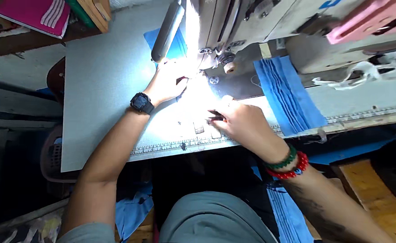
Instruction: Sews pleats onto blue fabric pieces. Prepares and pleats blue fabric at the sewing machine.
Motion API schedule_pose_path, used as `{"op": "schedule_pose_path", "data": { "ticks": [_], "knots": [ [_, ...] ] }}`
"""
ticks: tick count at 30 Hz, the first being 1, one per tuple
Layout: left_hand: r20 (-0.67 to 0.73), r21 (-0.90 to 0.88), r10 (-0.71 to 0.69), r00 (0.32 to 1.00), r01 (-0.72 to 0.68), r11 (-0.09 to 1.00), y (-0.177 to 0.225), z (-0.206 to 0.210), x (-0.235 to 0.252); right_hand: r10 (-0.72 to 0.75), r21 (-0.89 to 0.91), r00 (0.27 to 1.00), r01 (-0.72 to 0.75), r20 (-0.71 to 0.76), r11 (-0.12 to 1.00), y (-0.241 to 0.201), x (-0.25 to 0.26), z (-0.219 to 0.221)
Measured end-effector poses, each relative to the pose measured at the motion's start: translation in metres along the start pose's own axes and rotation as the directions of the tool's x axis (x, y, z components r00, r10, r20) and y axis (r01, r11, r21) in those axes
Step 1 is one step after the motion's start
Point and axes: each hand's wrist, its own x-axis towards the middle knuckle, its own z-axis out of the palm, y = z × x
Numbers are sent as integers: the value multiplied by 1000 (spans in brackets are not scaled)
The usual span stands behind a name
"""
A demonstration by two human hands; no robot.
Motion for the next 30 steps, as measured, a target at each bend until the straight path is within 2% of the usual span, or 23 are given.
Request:
{"op": "schedule_pose_path", "data": {
  "ticks": [2, 3, 5, 6, 7, 9, 11, 12, 14, 15, 17, 20, 22, 24, 25, 28, 30],
  "knots": [
    [-95, -53, -222, 970, 218, 975, 2, -3, 14, 53, 78, 998, -55, 26, 995, -2, -17, -3],
    [-138, -41, -372, 918, 370, 928, 2, -4, 24, 73, 109, 996, -79, 58, 991, -3, -24, -4],
    [-69, 59, -658, 750, 662, 748, 12, -8, 47, 59, 167, 994, -74, 96, 983, -7, -32, -5],
    [-41, 107, -726, 686, 726, 680, 19, -7, 57, 41, 196, 994, -59, 98, 979, -10, -33, -4],
    [-55, 97, -744, 666, 745, 660, 28, -4, 64, 25, 219, 995, -46, 95, 975, -13, -33, -3],
    [-177, 24, -720, 671, 735, 678, 36, 8, 70, 12, 240, 997, -31, 78, 970, -16, -30, 0],
    [-284, -205, -718, 635, 692, 692, 21, 11, 66, 11, 226, 998, -25, 60, 974, -15, -26, 3],
    [-346, -423, -751, 562, 622, 659, 7, 6, 59, 9, 221, 998, -22, 59, 975, -15, -23, 5],
    [-444, -721, -838, 317, 428, 544, -22, -11, 39, -2, 208, 998, -11, 59, 978, -19, -13, 9],
    [-464, -766, -855, 232, 379, 519, -22, -26, 27, -12, 184, 999, 3, 50, 983, -25, -5, 12],
    [-511, -787, -847, 150, 316, 531, -12, -40, 6, -19, 115, 999, 15, 35, 993, -40, 17, 18],
    [-572, -780, -813, 113, 232, 581, 5, -33, -14, -18, 116, 998, 25, -58, 993, -59, 56, 34],
    [-569, -792, -816, 103, 198, 578, 7, -29, -18, 34, 247, 996, -12, -85, 969, -66, 73, 41],
    [-562, -797, -818, 123, 185, 575, 5, -27, -18, 55, 346, 984, 7, -169, 938, -66, 80, 47],
    [-553, -803, -823, 129, 184, 567, 5, -27, -16, 73, 349, 976, 4, -207, 937, -64, 87, 52],
    [-535, -812, -837, 114, 203, 547, 7, -31, -13, 92, 267, 988, -56, -125, 962, -69, 111, 39],
    [-526, -819, -845, 102, 209, 535, 8, -32, -12, 66, 216, 987, -32, -149, 976, -68, 112, 45]
  ]
}}
